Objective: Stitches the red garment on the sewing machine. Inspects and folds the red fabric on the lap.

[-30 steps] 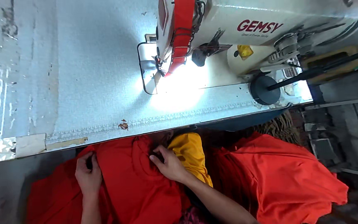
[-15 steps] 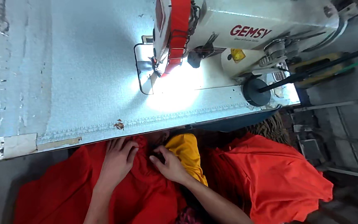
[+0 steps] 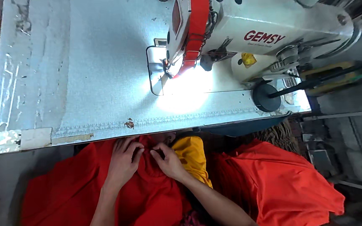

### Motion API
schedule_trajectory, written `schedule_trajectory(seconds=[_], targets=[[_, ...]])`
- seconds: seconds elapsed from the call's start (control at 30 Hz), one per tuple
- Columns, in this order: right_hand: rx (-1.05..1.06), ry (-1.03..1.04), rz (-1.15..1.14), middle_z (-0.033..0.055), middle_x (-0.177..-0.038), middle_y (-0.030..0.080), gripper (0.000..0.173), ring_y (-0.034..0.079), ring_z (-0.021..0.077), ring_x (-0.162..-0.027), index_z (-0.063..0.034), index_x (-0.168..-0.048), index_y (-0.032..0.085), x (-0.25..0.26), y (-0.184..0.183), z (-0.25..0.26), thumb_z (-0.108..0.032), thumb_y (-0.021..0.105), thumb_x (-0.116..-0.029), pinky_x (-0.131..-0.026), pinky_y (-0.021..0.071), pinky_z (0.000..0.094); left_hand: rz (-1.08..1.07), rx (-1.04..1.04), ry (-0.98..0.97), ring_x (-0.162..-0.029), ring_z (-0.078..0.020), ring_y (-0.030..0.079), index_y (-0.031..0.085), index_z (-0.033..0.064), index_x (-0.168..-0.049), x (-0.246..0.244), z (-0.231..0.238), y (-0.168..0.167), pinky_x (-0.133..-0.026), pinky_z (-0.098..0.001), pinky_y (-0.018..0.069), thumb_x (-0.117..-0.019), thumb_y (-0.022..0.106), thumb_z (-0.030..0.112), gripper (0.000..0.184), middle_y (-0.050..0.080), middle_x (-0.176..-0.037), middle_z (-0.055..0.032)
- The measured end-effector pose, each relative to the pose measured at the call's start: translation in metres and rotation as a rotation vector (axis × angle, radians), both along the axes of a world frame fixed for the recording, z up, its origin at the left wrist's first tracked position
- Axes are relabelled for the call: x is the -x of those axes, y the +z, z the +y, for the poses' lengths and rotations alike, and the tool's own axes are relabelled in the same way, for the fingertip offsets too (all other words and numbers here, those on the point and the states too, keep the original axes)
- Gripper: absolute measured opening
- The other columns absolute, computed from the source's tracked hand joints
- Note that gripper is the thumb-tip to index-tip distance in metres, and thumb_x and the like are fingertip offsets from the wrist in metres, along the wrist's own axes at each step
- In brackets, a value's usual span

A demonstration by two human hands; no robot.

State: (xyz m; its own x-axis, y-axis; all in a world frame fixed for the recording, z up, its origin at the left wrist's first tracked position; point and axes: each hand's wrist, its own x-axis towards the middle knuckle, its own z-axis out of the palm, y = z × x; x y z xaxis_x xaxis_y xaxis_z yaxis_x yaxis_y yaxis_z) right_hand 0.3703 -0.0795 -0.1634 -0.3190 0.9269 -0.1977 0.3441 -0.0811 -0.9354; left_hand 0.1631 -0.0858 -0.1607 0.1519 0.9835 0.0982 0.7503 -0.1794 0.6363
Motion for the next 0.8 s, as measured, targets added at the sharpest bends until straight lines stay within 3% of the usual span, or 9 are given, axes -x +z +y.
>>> schedule_trajectory(seconds=[0.07, 0.17, 0.23, 0.3, 0.43, 0.57, 0.63, 0.73, 0.8], targets=[[0.067, -0.02, -0.036, 0.0088, -0.105, 0.071, 0.035, 0.069, 0.0121, -0.098, -0.0018, -0.121, 0.064, -0.007, 0.003, -0.005, -0.032, 0.059, -0.1042, -0.09, 0.0572, 0.0319, -0.016, -0.031, 0.044, -0.133, -0.0312, 0.055, 0.074, 0.0141, -0.111, 0.001, -0.004, -0.001, -0.117, -0.0546, 0.0363, -0.1019, 0.056, 0.039, 0.033, 0.065, -0.135, -0.0102], [0.111, 0.035, -0.06, 0.0066, -0.104, 0.071, 0.041, 0.069, 0.0104, -0.094, -0.0043, -0.123, 0.065, -0.023, 0.002, -0.014, -0.039, 0.063, -0.1011, -0.085, 0.0584, 0.0312, -0.022, -0.11, 0.204, -0.137, -0.0377, 0.052, 0.071, 0.0073, -0.122, 0.018, -0.018, -0.01, -0.118, -0.0577, 0.0357, -0.1026, 0.056, 0.035, 0.037, 0.062, -0.138, -0.0185], [0.107, 0.118, -0.075, 0.0054, -0.097, 0.072, 0.04, 0.068, 0.0093, -0.087, -0.0057, -0.117, 0.069, -0.033, -0.001, -0.021, -0.041, 0.067, -0.099, -0.08, 0.058, 0.0304, -0.071, -0.084, 0.331, -0.138, -0.0386, 0.05, 0.065, 0.0013, -0.132, 0.043, -0.03, -0.016, -0.117, -0.0544, 0.0392, -0.1052, 0.053, 0.033, 0.043, 0.057, -0.142, -0.0241], [0.075, 0.175, -0.105, 0.0043, -0.096, 0.073, 0.032, 0.069, 0.0086, -0.09, -0.0071, -0.109, 0.072, -0.04, -0.006, -0.026, -0.037, 0.065, -0.1006, -0.084, 0.0575, 0.0304, -0.124, -0.024, 0.468, -0.135, -0.0337, 0.055, 0.058, -0.0028, -0.138, 0.072, -0.041, -0.03, -0.114, -0.0482, 0.0445, -0.1078, 0.047, 0.033, 0.048, 0.059, -0.141, -0.0248], [0.084, 0.19, -0.139, 0.0039, -0.093, 0.072, 0.031, 0.067, 0.0089, -0.089, -0.0078, -0.107, 0.071, -0.041, -0.01, -0.026, -0.037, 0.062, -0.1018, -0.083, 0.0562, 0.0299, -0.053, 0.174, 0.626, -0.13, -0.0385, 0.059, 0.06, -0.0031, -0.137, 0.118, -0.056, -0.054, -0.112, -0.0548, 0.0436, -0.1074, 0.05, 0.024, 0.042, 0.063, -0.134, -0.0255], [0.074, 0.225, -0.167, 0.0033, -0.092, 0.072, 0.032, 0.068, 0.0082, -0.087, -0.009, -0.108, 0.071, -0.036, -0.007, -0.021, -0.038, 0.061, -0.1025, -0.08, 0.0563, 0.0293, -0.012, 0.257, 0.587, -0.112, -0.0385, 0.066, 0.067, -0.005, -0.12, 0.122, -0.04, -0.047, -0.1, -0.055, 0.0505, -0.104, 0.056, 0.017, 0.029, 0.067, -0.118, -0.0263], [0.061, 0.236, -0.173, 0.0039, -0.093, 0.073, 0.032, 0.068, 0.0092, -0.088, -0.0086, -0.109, 0.071, -0.035, -0.005, -0.019, -0.038, 0.061, -0.1024, -0.081, 0.0567, 0.0302, 0.002, 0.269, 0.579, -0.105, -0.0368, 0.067, 0.068, -0.0051, -0.114, 0.122, -0.033, -0.047, -0.095, -0.0535, 0.052, -0.1025, 0.057, 0.014, 0.025, 0.068, -0.111, -0.0248], [0.043, 0.208, -0.157, 0.0026, -0.095, 0.073, 0.032, 0.069, 0.0078, -0.089, -0.0095, -0.11, 0.072, -0.042, -0.005, -0.02, -0.039, 0.062, -0.1018, -0.082, 0.0572, 0.0293, -0.008, 0.245, 0.584, -0.107, -0.0386, 0.065, 0.068, -0.0046, -0.114, 0.126, -0.034, -0.049, -0.096, -0.0556, 0.0509, -0.1028, 0.056, 0.015, 0.026, 0.067, -0.112, -0.0255], [0.018, 0.128, -0.131, 0.0014, -0.091, 0.072, 0.032, 0.067, 0.0064, -0.081, -0.01, -0.11, 0.072, -0.045, -0.002, -0.019, -0.039, 0.063, -0.1014, -0.076, 0.0573, 0.027, -0.073, 0.133, 0.649, -0.1, -0.0375, 0.067, 0.063, -0.0094, -0.117, 0.123, -0.041, -0.039, -0.09, -0.0548, 0.0543, -0.1034, 0.053, 0.013, 0.028, 0.066, -0.111, -0.0275]])
